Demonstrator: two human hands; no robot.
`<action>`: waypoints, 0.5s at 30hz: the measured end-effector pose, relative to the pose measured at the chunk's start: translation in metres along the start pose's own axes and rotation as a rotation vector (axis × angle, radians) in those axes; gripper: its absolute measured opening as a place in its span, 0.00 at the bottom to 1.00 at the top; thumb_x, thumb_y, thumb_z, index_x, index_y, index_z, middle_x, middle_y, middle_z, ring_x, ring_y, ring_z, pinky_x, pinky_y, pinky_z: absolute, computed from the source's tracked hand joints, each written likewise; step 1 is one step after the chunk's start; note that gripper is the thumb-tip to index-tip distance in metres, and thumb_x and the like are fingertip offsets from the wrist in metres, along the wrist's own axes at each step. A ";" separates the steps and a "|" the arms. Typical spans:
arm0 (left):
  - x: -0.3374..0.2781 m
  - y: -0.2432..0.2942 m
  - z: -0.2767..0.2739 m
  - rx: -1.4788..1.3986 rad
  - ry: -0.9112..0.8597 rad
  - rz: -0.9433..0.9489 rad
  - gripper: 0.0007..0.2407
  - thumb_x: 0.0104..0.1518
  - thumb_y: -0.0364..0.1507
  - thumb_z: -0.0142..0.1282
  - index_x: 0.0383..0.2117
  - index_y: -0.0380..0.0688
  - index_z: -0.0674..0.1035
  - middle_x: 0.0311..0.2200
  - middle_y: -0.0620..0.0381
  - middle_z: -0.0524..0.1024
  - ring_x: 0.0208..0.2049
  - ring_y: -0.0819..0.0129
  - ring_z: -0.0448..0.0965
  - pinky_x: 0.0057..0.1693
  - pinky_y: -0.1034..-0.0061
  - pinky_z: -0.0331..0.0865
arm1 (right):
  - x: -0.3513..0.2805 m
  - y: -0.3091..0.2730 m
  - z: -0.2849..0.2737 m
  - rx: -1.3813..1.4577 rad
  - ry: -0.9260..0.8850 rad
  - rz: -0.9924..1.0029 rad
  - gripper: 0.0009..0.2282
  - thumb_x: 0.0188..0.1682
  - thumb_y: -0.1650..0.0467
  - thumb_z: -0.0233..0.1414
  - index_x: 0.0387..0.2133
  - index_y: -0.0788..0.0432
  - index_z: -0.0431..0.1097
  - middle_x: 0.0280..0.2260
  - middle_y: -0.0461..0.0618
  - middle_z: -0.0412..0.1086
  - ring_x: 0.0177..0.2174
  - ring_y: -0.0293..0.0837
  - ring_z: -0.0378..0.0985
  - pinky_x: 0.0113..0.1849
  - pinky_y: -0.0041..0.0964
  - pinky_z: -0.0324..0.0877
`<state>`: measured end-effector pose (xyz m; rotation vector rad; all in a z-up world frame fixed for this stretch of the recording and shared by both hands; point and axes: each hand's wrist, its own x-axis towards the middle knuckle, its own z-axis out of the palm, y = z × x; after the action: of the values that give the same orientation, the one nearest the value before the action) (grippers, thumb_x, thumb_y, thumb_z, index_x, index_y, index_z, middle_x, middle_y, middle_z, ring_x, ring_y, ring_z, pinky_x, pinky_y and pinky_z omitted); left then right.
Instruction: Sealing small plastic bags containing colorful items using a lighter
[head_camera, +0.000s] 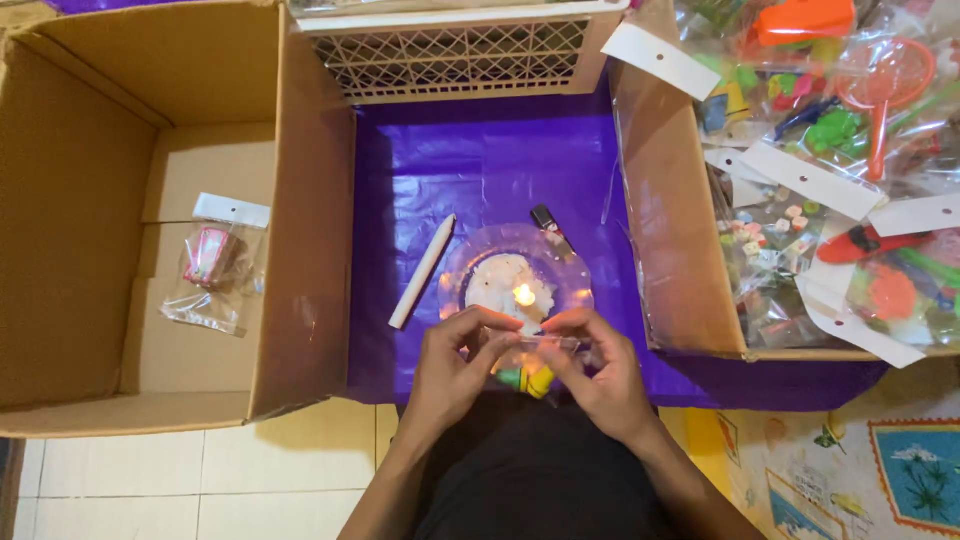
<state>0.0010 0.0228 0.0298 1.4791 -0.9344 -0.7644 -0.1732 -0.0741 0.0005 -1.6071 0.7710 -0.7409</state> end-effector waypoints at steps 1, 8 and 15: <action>-0.001 0.000 0.002 0.001 -0.003 -0.005 0.05 0.52 0.24 0.67 0.34 0.43 0.87 0.15 0.56 0.70 0.18 0.75 0.65 0.26 0.83 0.62 | -0.003 0.004 0.002 0.002 0.002 0.005 0.11 0.44 0.69 0.65 0.37 0.61 0.78 0.30 0.50 0.75 0.31 0.37 0.75 0.29 0.32 0.76; -0.007 0.005 0.000 -0.101 -0.051 -0.253 0.12 0.55 0.29 0.63 0.44 0.45 0.77 0.31 0.59 0.81 0.33 0.76 0.80 0.42 0.82 0.73 | -0.003 -0.015 0.002 0.005 -0.163 0.061 0.01 0.49 0.72 0.57 0.31 0.57 0.75 0.29 0.41 0.75 0.27 0.31 0.72 0.31 0.25 0.68; -0.014 0.000 -0.001 -0.109 -0.052 -0.251 0.05 0.55 0.29 0.67 0.30 0.48 0.80 0.23 0.69 0.73 0.26 0.84 0.68 0.35 0.86 0.60 | -0.004 -0.019 0.000 -0.058 -0.224 0.045 0.11 0.45 0.77 0.52 0.39 0.54 0.78 0.31 0.40 0.71 0.22 0.30 0.65 0.25 0.23 0.61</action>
<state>-0.0041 0.0355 0.0291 1.5027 -0.7406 -1.0250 -0.1742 -0.0680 0.0190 -1.6855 0.6686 -0.4998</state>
